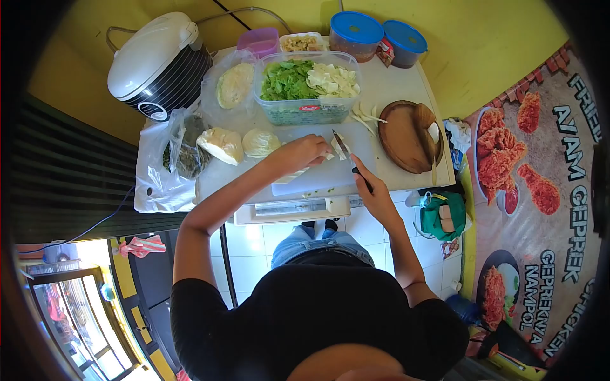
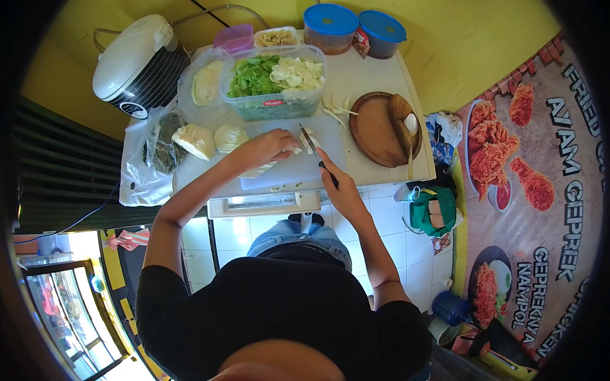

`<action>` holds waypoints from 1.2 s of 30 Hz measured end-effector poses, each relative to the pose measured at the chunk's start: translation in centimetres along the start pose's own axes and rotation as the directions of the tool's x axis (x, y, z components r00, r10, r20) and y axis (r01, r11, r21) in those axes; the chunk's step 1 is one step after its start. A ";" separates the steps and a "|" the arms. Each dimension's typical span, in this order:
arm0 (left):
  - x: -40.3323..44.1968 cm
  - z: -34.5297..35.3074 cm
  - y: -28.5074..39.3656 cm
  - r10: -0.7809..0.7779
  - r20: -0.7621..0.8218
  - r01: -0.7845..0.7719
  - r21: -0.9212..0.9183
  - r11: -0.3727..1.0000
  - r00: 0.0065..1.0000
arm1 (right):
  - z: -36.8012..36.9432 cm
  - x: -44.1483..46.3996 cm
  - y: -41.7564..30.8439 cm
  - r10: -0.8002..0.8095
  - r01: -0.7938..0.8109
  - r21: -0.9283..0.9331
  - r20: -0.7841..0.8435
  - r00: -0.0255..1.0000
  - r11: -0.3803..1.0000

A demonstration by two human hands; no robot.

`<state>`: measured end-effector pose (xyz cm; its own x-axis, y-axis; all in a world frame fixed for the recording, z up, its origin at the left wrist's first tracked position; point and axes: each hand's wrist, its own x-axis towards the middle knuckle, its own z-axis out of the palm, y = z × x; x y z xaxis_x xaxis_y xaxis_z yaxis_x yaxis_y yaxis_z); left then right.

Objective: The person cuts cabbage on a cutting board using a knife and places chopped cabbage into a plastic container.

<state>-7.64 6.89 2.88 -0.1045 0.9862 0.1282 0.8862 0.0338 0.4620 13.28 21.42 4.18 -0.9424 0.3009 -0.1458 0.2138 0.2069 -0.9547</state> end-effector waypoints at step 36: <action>4.3 -14.2 1.8 0.002 -0.477 0.024 0.048 0.999 0.879 | -2.5 3.8 0.2 -0.037 0.042 -0.041 0.125 0.992 0.998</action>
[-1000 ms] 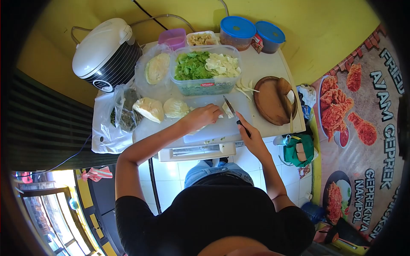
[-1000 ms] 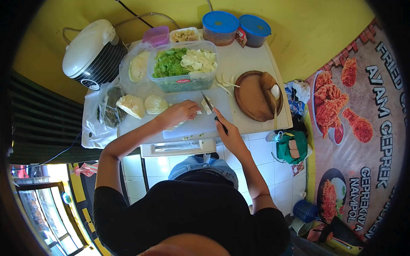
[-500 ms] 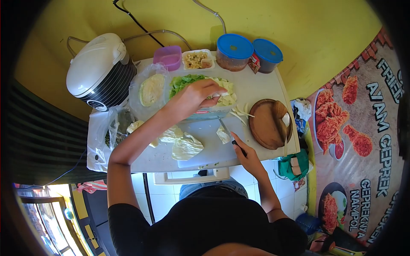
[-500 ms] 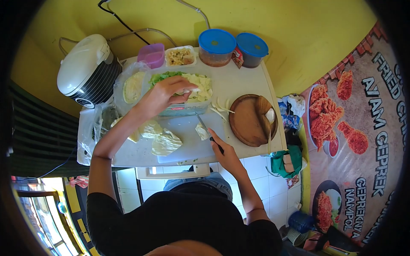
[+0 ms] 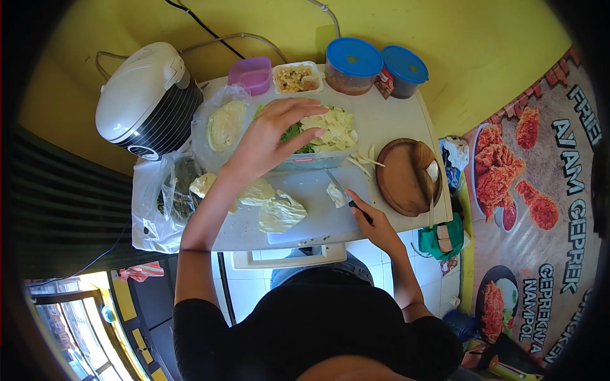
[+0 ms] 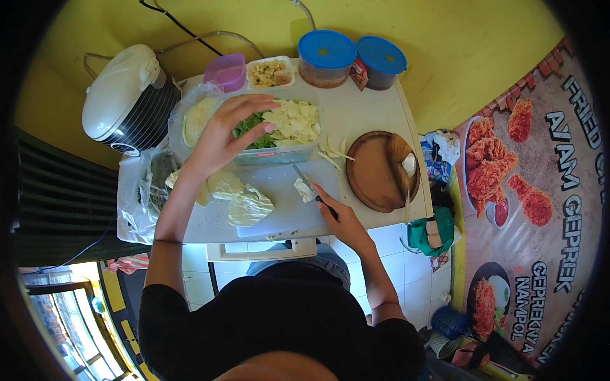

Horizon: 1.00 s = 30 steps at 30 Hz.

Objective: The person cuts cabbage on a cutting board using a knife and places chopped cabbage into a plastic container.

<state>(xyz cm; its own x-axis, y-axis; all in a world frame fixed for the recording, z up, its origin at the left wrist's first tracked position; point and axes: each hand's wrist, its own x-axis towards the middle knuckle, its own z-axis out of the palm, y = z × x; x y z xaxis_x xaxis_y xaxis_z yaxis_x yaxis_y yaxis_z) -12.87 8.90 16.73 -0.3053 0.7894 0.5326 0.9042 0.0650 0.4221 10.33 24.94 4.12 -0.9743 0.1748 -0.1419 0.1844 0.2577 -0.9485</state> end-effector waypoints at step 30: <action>-13.5 14.8 4.4 -0.384 -0.010 0.381 -0.089 0.920 0.923 | 4.0 -5.4 0.6 0.066 -0.053 0.071 -0.185 0.981 0.996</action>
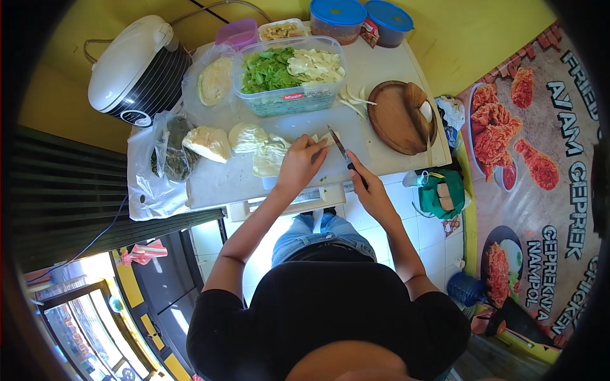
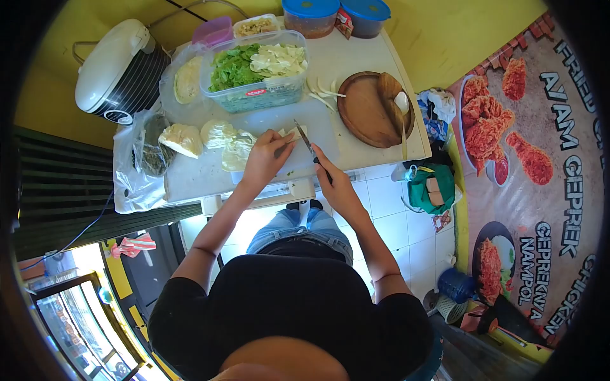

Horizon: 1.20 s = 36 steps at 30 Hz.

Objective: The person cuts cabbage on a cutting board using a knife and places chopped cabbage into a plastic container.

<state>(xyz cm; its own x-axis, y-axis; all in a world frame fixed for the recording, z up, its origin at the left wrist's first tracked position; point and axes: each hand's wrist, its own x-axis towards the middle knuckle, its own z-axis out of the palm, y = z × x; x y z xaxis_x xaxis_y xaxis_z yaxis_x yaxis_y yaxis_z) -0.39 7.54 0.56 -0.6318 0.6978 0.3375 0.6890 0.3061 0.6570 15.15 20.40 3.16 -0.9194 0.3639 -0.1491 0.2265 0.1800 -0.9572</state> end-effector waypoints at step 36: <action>-1.5 -2.1 -0.7 0.100 -0.046 -0.093 0.126 0.988 0.994 | 0.2 -1.1 -0.3 0.060 -0.066 -0.201 -0.036 0.998 0.977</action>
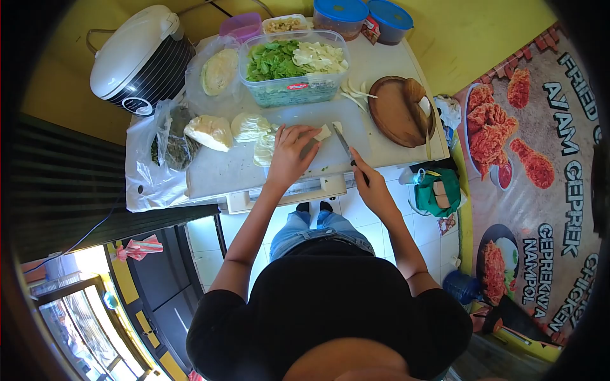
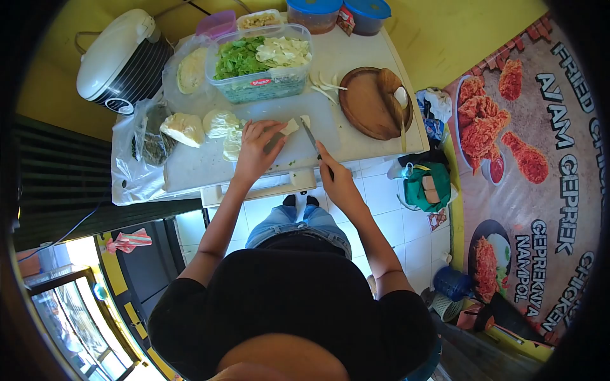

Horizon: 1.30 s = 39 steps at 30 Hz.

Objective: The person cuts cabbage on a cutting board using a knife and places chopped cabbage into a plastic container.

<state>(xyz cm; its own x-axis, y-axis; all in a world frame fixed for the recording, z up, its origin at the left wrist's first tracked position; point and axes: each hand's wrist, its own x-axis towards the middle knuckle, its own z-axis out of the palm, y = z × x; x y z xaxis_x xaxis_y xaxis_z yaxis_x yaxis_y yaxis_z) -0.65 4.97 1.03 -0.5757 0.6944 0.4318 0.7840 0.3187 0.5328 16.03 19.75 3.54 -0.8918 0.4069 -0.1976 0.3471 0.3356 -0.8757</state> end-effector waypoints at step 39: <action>-0.5 1.0 -1.0 -0.066 -0.163 0.067 0.000 0.998 0.984 | 2.8 1.4 -0.4 -0.186 0.192 -0.262 0.047 0.981 0.946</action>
<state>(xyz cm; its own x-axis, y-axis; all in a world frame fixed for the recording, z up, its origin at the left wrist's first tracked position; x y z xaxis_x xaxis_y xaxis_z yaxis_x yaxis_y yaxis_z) -0.91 4.97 -0.41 -0.6565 0.5573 0.5083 0.7435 0.3646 0.5606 13.84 17.80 2.39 -0.9534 0.2973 -0.0515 0.2332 0.6178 -0.7509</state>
